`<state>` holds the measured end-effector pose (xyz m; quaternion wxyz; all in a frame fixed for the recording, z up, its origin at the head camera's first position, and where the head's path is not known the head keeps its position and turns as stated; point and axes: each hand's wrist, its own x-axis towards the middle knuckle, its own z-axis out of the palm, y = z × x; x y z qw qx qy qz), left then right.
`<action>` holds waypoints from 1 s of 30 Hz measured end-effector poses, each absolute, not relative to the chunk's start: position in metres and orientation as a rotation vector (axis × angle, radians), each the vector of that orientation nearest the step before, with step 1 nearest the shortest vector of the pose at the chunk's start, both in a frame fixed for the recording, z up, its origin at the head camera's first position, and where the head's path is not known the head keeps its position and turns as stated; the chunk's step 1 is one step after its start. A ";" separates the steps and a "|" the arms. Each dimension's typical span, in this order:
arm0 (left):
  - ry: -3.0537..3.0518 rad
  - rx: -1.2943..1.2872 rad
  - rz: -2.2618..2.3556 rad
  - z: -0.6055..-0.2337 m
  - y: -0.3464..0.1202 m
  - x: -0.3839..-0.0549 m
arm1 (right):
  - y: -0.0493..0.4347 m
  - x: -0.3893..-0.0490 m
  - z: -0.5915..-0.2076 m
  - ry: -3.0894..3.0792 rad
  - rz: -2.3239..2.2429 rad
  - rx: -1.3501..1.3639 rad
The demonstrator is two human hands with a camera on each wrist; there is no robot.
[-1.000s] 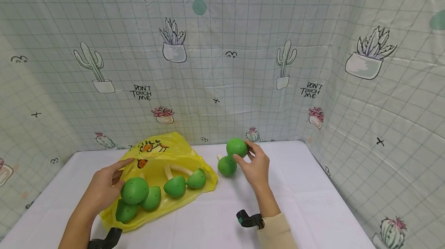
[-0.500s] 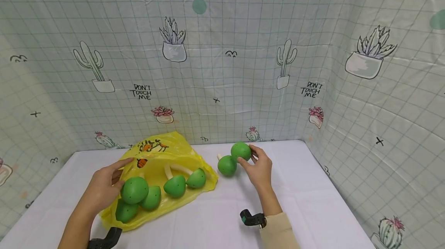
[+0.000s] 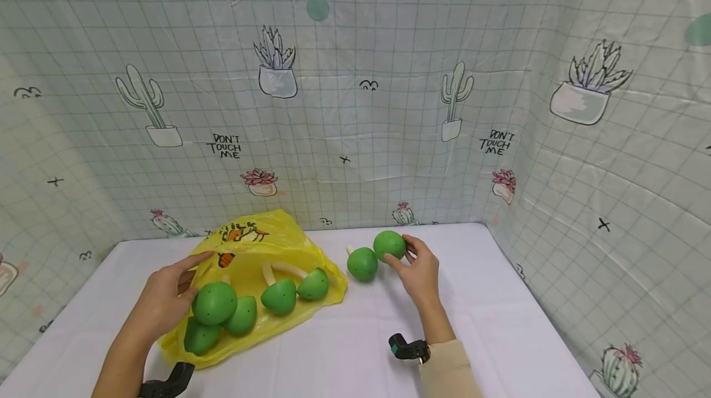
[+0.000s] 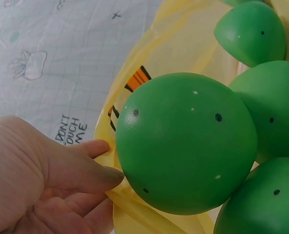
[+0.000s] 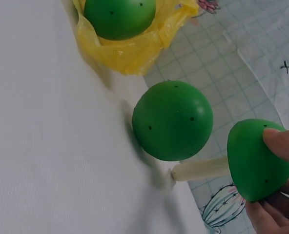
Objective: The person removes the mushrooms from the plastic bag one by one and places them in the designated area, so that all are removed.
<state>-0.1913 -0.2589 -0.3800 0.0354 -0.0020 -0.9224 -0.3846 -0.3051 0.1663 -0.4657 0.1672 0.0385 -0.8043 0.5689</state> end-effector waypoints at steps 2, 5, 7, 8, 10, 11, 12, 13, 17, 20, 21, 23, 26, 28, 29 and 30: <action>-2.840 0.002 -1.182 -0.380 -0.259 -0.191 | 0.169 -0.305 -0.466 -2.310 1.609 0.111; -2.847 0.017 -1.179 -0.379 -0.259 -0.191 | 0.173 -0.304 -0.466 -2.355 1.594 0.106; -2.850 0.026 -1.177 -0.379 -0.259 -0.191 | 0.176 -0.303 -0.465 -2.384 1.596 0.099; -2.850 0.027 -1.177 -0.379 -0.259 -0.191 | 0.177 -0.302 -0.465 -2.397 1.597 0.097; -2.847 0.025 -1.179 -0.379 -0.259 -0.191 | 0.179 -0.302 -0.465 -2.419 1.592 0.087; -2.846 0.021 -1.180 -0.379 -0.259 -0.191 | 0.180 -0.301 -0.465 -2.432 1.585 0.081; -2.844 0.018 -1.179 -0.379 -0.259 -0.191 | 0.180 -0.301 -0.466 -2.445 1.581 0.078; -2.843 0.015 -1.178 -0.379 -0.259 -0.191 | 0.181 -0.301 -0.467 -2.461 1.568 0.076; -2.842 0.011 -1.175 -0.379 -0.258 -0.191 | 0.181 -0.301 -0.471 -2.513 1.525 0.081; -2.840 0.004 -1.175 -0.378 -0.258 -0.191 | 0.181 -0.301 -0.473 -2.528 1.508 0.084; -2.839 0.002 -1.176 -0.378 -0.258 -0.191 | 0.181 -0.301 -0.474 -2.530 1.506 0.078; -2.837 -0.007 -1.177 -0.378 -0.258 -0.191 | 0.180 -0.301 -0.476 -2.540 1.503 0.068; -2.835 -0.015 -1.177 -0.378 -0.258 -0.190 | 0.180 -0.303 -0.478 -2.557 1.498 0.049; -2.835 -0.018 -1.175 -0.378 -0.258 -0.190 | 0.179 -0.304 -0.480 -2.569 1.493 0.037; -2.835 -0.018 -1.172 -0.378 -0.258 -0.190 | 0.179 -0.304 -0.480 -2.575 1.484 0.035; -2.835 -0.018 -1.172 -0.378 -0.258 -0.190 | 0.179 -0.305 -0.481 -2.578 1.484 0.030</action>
